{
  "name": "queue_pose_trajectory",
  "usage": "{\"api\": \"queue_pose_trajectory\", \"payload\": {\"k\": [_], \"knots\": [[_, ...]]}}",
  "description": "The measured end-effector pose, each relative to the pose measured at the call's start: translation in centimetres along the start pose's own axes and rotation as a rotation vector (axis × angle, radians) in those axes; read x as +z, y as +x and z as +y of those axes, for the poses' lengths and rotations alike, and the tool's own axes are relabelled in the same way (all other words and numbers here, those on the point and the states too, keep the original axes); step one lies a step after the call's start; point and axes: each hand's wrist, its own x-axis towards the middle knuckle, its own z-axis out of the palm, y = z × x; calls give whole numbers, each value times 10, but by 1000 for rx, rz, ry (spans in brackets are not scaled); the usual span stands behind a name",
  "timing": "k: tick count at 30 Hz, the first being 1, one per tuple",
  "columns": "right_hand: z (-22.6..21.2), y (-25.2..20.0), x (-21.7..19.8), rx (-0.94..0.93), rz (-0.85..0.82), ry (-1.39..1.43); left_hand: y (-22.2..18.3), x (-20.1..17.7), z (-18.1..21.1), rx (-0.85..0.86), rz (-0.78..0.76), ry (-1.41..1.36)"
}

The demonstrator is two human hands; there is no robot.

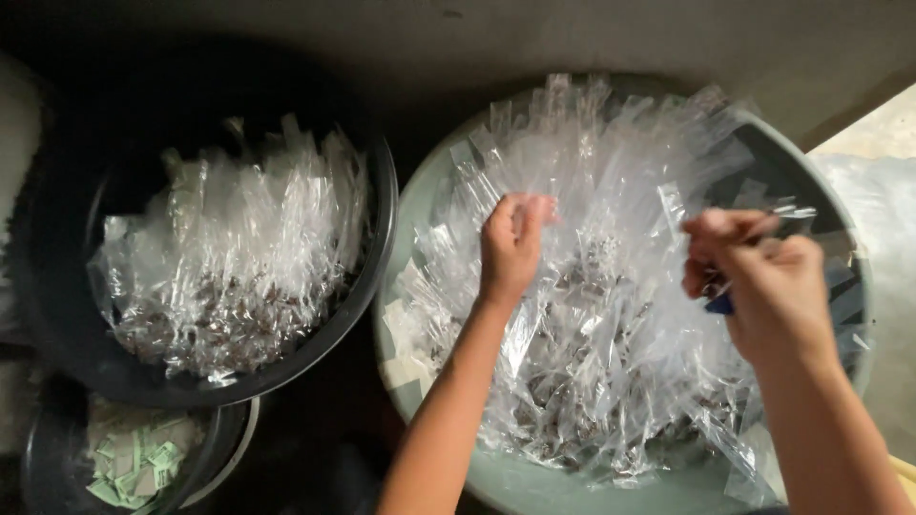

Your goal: Manually sealing small plastic bags containing items using a lighter and sorting them into different containers.

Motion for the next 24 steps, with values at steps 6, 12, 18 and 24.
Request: {"api": "queue_pose_trajectory", "payload": {"k": [6, 12, 18, 24], "knots": [[-16, -12, 27, 85, -150, -90, -34, 18, 65, -280, -341, -427], [-10, -9, 15, -48, -84, 141, -63, 27, 72, -383, -461, -590], [-7, -6, 10, 11, -195, 234, -55, 20, 80, -236, -304, -464], [-22, -12, 16, 170, -339, 84, -60, 17, 76, -44, -223, -254]]}}
